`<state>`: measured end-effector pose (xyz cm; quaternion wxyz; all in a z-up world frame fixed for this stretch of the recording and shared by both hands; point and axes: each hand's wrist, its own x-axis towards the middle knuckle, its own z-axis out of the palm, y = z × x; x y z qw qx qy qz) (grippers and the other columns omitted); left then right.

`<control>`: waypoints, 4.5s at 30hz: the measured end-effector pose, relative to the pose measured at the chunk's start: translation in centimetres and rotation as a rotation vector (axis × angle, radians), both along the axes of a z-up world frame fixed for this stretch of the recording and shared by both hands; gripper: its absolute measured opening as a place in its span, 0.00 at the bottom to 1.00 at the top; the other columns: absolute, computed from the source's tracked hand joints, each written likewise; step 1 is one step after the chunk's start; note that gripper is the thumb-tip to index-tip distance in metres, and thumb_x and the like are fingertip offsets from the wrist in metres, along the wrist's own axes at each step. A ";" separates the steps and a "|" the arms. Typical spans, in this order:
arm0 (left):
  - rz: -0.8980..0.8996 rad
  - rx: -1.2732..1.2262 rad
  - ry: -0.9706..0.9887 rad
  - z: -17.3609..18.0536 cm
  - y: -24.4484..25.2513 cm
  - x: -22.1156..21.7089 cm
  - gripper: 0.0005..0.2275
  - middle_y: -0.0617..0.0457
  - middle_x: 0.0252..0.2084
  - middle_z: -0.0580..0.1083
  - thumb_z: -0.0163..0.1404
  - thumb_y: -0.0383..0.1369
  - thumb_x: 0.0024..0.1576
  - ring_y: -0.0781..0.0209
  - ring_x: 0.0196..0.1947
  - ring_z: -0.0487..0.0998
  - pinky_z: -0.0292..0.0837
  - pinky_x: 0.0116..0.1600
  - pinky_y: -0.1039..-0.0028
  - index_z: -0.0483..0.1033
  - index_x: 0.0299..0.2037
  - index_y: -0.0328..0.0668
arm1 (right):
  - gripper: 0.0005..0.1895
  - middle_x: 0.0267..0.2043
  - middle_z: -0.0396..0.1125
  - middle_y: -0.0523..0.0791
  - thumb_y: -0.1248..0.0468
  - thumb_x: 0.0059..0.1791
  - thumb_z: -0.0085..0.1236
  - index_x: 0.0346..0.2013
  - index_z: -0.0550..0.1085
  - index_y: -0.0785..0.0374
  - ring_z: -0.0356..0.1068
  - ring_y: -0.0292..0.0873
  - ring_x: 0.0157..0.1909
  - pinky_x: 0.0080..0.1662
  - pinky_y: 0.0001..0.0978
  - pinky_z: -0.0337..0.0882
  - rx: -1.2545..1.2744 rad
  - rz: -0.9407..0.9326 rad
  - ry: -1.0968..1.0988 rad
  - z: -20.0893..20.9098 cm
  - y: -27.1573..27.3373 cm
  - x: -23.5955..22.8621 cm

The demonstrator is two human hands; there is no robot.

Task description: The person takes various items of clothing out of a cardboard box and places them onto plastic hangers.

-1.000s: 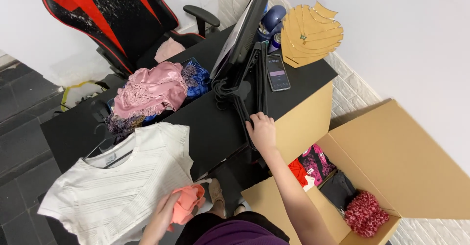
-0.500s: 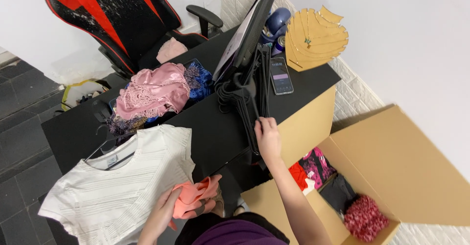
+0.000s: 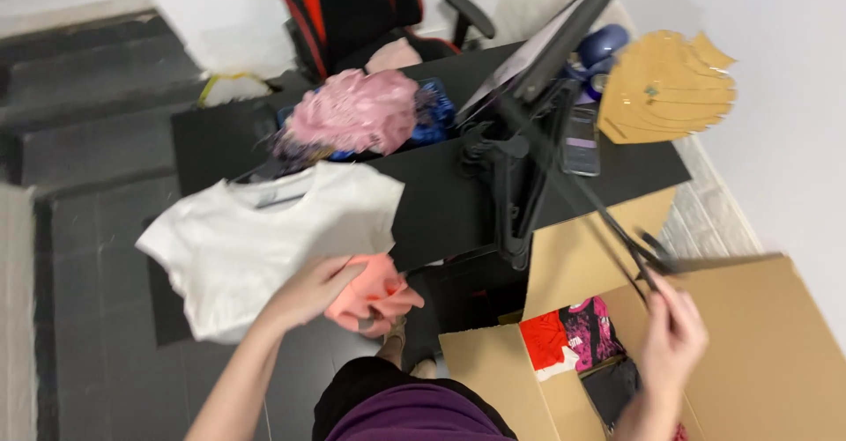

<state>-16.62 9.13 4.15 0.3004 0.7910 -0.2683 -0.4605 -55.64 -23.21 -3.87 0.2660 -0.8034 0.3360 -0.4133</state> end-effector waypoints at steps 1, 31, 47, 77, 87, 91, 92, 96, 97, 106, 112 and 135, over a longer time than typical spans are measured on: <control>-0.039 -0.086 -0.027 0.3 0.4 0.0 0.21 0.57 0.31 0.79 0.37 0.45 0.65 0.68 0.29 0.72 0.64 0.39 0.75 0.85 0.50 0.48 | 0.09 0.47 0.69 0.52 0.78 0.62 0.51 0.55 0.76 0.75 0.66 0.43 0.48 0.51 0.32 0.66 0.098 0.029 -0.059 -1.1 -0.5 -1.8; -0.282 -0.577 -0.855 3.8 1.4 -10.4 0.15 0.47 0.41 0.74 0.44 0.36 0.65 0.44 0.46 0.75 0.69 0.59 0.53 0.77 0.61 0.55 | 0.10 0.27 0.69 0.47 0.71 0.55 0.53 0.44 0.82 0.62 0.65 0.48 0.30 0.40 0.44 0.67 0.120 0.573 0.049 2.3 10.5 5.3; -0.205 -0.561 -1.394 -0.6 0.3 -8.5 0.15 0.54 0.34 0.66 0.38 0.44 0.70 0.54 0.38 0.74 0.71 0.55 0.61 0.76 0.52 0.48 | 0.09 0.25 0.69 0.45 0.72 0.55 0.54 0.45 0.82 0.63 0.62 0.41 0.29 0.37 0.36 0.64 0.114 0.468 -0.112 3.1 13.3 8.1; -0.262 -0.117 -0.789 8.6 8.5 -6.4 0.08 0.51 0.33 0.80 0.39 0.41 0.67 0.43 0.42 0.84 0.79 0.47 0.56 0.71 0.48 0.58 | 0.19 0.58 0.70 0.51 0.62 0.53 0.53 0.59 0.72 0.63 0.70 0.53 0.59 0.62 0.62 0.67 1.534 0.523 -0.412 -8.3 6.1 7.3; -0.375 -0.002 -0.732 3.8 7.6 -6.7 0.10 0.52 0.42 0.81 0.38 0.41 0.67 0.42 0.44 0.84 0.80 0.50 0.53 0.72 0.51 0.60 | 0.08 0.33 0.72 0.46 0.64 0.55 0.61 0.46 0.75 0.65 0.76 0.37 0.30 0.31 0.27 0.78 0.770 0.282 -0.344 -1.2 7.6 9.6; -0.353 -0.156 -0.734 3.1 6.8 -7.3 0.09 0.51 0.39 0.80 0.39 0.42 0.67 0.40 0.43 0.83 0.80 0.48 0.53 0.73 0.48 0.59 | 0.06 0.25 0.68 0.50 0.63 0.56 0.62 0.44 0.77 0.63 0.68 0.42 0.32 0.37 0.37 0.69 0.263 0.159 -0.191 -0.9 11.8 11.3; -0.351 -0.157 -0.736 2.9 6.8 -7.1 0.09 0.51 0.39 0.80 0.39 0.42 0.67 0.40 0.43 0.83 0.80 0.48 0.53 0.73 0.48 0.59 | 0.06 0.25 0.68 0.50 0.63 0.56 0.62 0.44 0.77 0.63 0.68 0.42 0.32 0.37 0.37 0.69 0.261 0.160 -0.192 0.4 12.4 11.6; -0.214 -0.312 -0.716 2.4 7.1 -6.6 0.09 0.55 0.39 0.80 0.44 0.41 0.66 0.47 0.44 0.84 0.80 0.49 0.61 0.76 0.51 0.62 | 0.18 0.46 0.70 0.36 0.51 0.45 0.73 0.49 0.81 0.40 0.66 0.41 0.53 0.60 0.38 0.58 -0.282 0.247 0.062 3.4 13.8 12.5; -0.201 -0.329 -0.718 2.5 7.3 -6.5 0.09 0.58 0.38 0.80 0.44 0.42 0.66 0.50 0.44 0.84 0.80 0.49 0.64 0.77 0.52 0.64 | 0.23 0.44 0.73 0.36 0.53 0.44 0.73 0.54 0.81 0.42 0.69 0.39 0.56 0.67 0.40 0.57 -0.323 0.360 0.081 3.7 13.9 12.7; -0.210 -0.409 -1.028 1.0 11.6 -2.6 0.08 0.55 0.29 0.74 0.51 0.40 0.63 0.53 0.37 0.80 0.75 0.47 0.64 0.79 0.47 0.54 | 0.10 0.34 0.74 0.39 0.62 0.58 0.55 0.51 0.81 0.50 0.74 0.45 0.39 0.53 0.41 0.70 -0.291 0.380 0.128 3.5 9.4 10.0; -0.082 -0.514 -0.974 0.3 14.0 -2.6 0.08 0.56 0.36 0.76 0.54 0.41 0.62 0.55 0.39 0.80 0.77 0.48 0.67 0.79 0.45 0.50 | 0.07 0.34 0.73 0.37 0.61 0.58 0.58 0.48 0.81 0.49 0.73 0.44 0.38 0.52 0.38 0.69 -0.277 0.387 0.148 2.2 7.4 9.1; -0.040 -0.403 -1.024 1.4 15.8 -4.1 0.09 0.53 0.43 0.80 0.53 0.42 0.63 0.50 0.49 0.80 0.70 0.61 0.59 0.81 0.47 0.52 | 0.05 0.33 0.73 0.42 0.62 0.57 0.60 0.44 0.82 0.53 0.71 0.48 0.34 0.48 0.40 0.67 -0.183 0.465 0.058 3.5 8.3 9.7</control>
